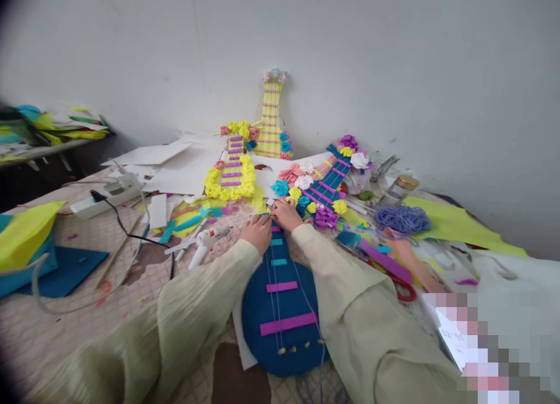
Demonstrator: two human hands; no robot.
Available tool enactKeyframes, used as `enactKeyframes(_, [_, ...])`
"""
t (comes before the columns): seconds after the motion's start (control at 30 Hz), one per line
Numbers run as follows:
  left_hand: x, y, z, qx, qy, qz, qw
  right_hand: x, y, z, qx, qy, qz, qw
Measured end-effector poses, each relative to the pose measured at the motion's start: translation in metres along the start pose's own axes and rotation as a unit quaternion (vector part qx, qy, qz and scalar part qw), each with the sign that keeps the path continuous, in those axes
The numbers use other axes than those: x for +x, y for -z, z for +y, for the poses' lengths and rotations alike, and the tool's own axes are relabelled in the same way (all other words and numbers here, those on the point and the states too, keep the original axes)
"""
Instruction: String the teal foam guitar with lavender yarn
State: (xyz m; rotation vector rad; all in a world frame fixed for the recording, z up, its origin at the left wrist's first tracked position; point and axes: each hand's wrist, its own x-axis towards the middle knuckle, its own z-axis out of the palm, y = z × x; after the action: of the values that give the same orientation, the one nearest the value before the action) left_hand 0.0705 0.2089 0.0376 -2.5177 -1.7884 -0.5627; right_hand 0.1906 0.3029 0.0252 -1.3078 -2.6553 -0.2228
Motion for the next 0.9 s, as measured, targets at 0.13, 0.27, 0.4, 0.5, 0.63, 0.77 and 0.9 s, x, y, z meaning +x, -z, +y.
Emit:
enactKeyframes(0.13, [0.014,-0.014,-0.010,0.031,-0.010,0.002,0.999,-0.001,-0.002,0.000,-0.002,-0.006,0.003,1.000])
enactKeyframes(0.27, [0.012,-0.016,-0.011,0.057,-0.012,0.009,0.998,-0.001,-0.003,0.000,-0.002,-0.008,0.006,1.000])
enactKeyframes(0.4, [0.013,-0.019,-0.011,0.078,0.010,0.020,0.997,-0.002,-0.004,0.000,-0.009,-0.011,0.006,1.000])
enactKeyframes(0.5, [0.015,-0.022,-0.012,0.086,0.021,0.026,0.996,-0.003,-0.002,-0.001,-0.022,-0.002,0.002,1.000])
enactKeyframes(0.63, [0.017,-0.026,-0.014,0.090,0.025,0.028,0.995,-0.009,0.007,-0.008,-0.048,0.038,-0.010,0.998])
enactKeyframes(0.77, [0.016,-0.026,-0.015,0.092,0.020,0.029,0.995,-0.016,0.019,-0.015,-0.066,0.071,-0.034,0.995])
enactKeyframes(0.9, [0.016,-0.026,-0.016,0.093,0.014,0.024,0.995,-0.017,0.025,-0.014,-0.069,0.069,-0.069,0.993])
